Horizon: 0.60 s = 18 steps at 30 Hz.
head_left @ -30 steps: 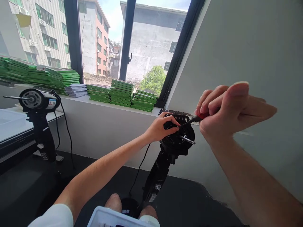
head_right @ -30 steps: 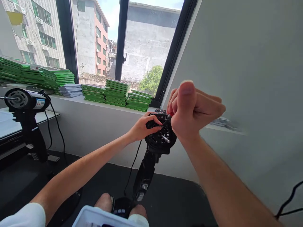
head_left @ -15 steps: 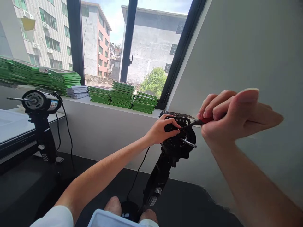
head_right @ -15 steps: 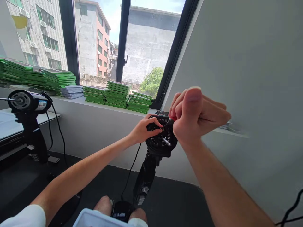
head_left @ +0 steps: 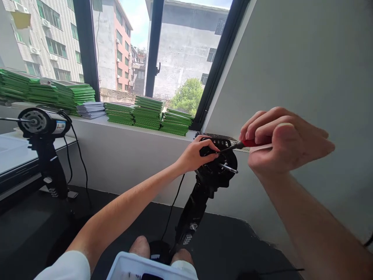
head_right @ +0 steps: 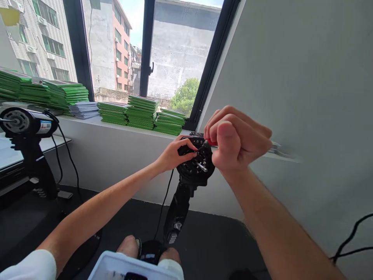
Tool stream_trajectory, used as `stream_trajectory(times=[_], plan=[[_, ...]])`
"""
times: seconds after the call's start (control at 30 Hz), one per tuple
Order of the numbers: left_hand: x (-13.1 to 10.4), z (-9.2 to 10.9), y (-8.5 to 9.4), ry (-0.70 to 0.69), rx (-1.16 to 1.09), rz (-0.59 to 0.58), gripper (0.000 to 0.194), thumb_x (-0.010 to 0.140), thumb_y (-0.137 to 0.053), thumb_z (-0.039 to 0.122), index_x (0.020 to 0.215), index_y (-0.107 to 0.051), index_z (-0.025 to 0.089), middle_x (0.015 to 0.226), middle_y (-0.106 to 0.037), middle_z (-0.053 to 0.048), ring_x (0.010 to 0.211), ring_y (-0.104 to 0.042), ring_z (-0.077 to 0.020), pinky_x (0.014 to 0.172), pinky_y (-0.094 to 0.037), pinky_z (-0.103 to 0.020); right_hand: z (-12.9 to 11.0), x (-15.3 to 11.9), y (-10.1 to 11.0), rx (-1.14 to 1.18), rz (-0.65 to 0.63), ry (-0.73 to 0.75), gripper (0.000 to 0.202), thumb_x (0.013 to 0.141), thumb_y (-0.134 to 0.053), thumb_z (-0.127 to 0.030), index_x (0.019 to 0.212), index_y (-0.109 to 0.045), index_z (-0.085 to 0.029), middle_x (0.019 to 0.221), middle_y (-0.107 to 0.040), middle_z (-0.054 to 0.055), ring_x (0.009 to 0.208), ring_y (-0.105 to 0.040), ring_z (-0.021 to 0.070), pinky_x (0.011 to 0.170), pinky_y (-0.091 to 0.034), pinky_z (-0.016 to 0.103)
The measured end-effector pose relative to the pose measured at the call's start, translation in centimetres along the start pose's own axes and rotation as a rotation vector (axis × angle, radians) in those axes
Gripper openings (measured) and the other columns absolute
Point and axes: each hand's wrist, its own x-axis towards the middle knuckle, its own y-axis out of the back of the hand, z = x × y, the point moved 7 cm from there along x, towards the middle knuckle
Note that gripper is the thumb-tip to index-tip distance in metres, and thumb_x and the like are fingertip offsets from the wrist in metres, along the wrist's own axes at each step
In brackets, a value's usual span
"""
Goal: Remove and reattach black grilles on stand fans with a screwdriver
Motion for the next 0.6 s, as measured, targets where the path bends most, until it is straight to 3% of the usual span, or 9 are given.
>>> stream_trajectory(times=[0.1, 0.17, 0.27, 0.33, 0.4, 0.47, 0.53, 0.6], plan=[[0.0, 0.0, 0.3, -0.007, -0.002, -0.002, 0.009, 0.086, -0.075, 0.013, 0.091, -0.071, 0.020, 0.110, -0.064, -0.007, 0.120, -0.059, -0.0223, 0.107, -0.047, -0.039, 0.3, -0.4, 1.0, -0.025, -0.119, -0.162, 0.015, 0.074, -0.044, -0.008, 0.062, -0.047, -0.017, 0.063, -0.052, -0.002, 0.052, -0.051, 0.0080, 0.043, -0.039, 0.026], [0.0, 0.0, 0.4, -0.010, -0.003, 0.000, 0.009, 0.086, -0.075, 0.014, 0.091, -0.070, 0.019, 0.111, -0.064, -0.007, 0.121, -0.058, -0.0226, 0.108, -0.046, -0.039, 0.2, -0.9, 1.7, -0.057, -0.243, -0.293, 0.014, 0.071, -0.043, -0.006, 0.071, -0.050, -0.019, 0.075, -0.057, -0.001, 0.064, -0.059, 0.0112, 0.053, -0.047, 0.029], [0.0, -0.1, 0.6, -0.019, -0.005, 0.002, 0.008, 0.086, -0.075, 0.014, 0.091, -0.070, 0.019, 0.111, -0.064, -0.007, 0.121, -0.058, -0.0224, 0.108, -0.046, -0.039, -0.9, -1.5, 2.2, -0.340, -0.534, -0.361, 0.014, 0.089, -0.047, -0.010, 0.095, -0.054, -0.021, 0.096, -0.065, 0.001, 0.076, -0.064, 0.0126, 0.060, -0.049, 0.028], [0.0, -0.1, 0.5, -0.022, 0.001, -0.001, 0.008, 0.086, -0.075, 0.014, 0.090, -0.070, 0.019, 0.109, -0.064, -0.007, 0.120, -0.058, -0.0223, 0.108, -0.046, -0.039, -2.2, -1.3, 2.5, -0.649, -0.686, -0.239, 0.010, 0.104, -0.047, -0.024, 0.110, -0.054, -0.022, 0.104, -0.069, 0.002, 0.067, -0.061, 0.0103, 0.049, -0.039, 0.024], [0.1, -0.2, 0.5, -0.030, 0.011, -0.004, 0.008, 0.085, -0.075, 0.014, 0.090, -0.070, 0.019, 0.107, -0.065, -0.006, 0.120, -0.058, -0.0226, 0.108, -0.045, -0.039, -3.5, -0.7, 2.6, -0.923, -0.764, -0.067, 0.024, 0.109, -0.044, -0.043, 0.106, -0.055, -0.022, 0.079, -0.067, -0.001, 0.051, -0.051, 0.0094, 0.041, -0.023, 0.022], [0.1, -0.3, 0.5, -0.042, 0.015, -0.001, 0.008, 0.084, -0.076, 0.014, 0.089, -0.070, 0.019, 0.108, -0.065, -0.006, 0.119, -0.058, -0.0228, 0.109, -0.045, -0.040, -4.4, -0.2, 2.5, -1.081, -0.800, 0.053, 0.045, 0.108, -0.039, -0.058, 0.086, -0.052, -0.021, 0.049, -0.040, -0.006, 0.039, -0.034, 0.0098, 0.041, -0.012, 0.020], [0.2, -0.4, 0.5, -0.047, 0.020, 0.003, 0.009, 0.084, -0.076, 0.014, 0.088, -0.070, 0.019, 0.109, -0.065, -0.006, 0.119, -0.058, -0.0230, 0.109, -0.045, -0.040, -4.6, 0.2, 2.4, -1.136, -0.826, 0.076, 0.055, 0.105, -0.034, -0.066, 0.075, -0.043, -0.022, 0.042, -0.017, -0.008, 0.034, -0.021, 0.0096, 0.043, -0.008, 0.018], [0.2, -0.5, 0.5, -0.038, 0.032, 0.001, 0.008, 0.085, -0.076, 0.015, 0.089, -0.071, 0.020, 0.109, -0.065, -0.006, 0.119, -0.058, -0.0231, 0.109, -0.045, -0.041, -4.5, 0.2, 2.4, -1.044, -0.850, -0.003, 0.050, 0.105, -0.031, -0.064, 0.080, -0.044, -0.023, 0.041, -0.026, -0.008, 0.031, -0.025, 0.0105, 0.041, -0.010, 0.017]])
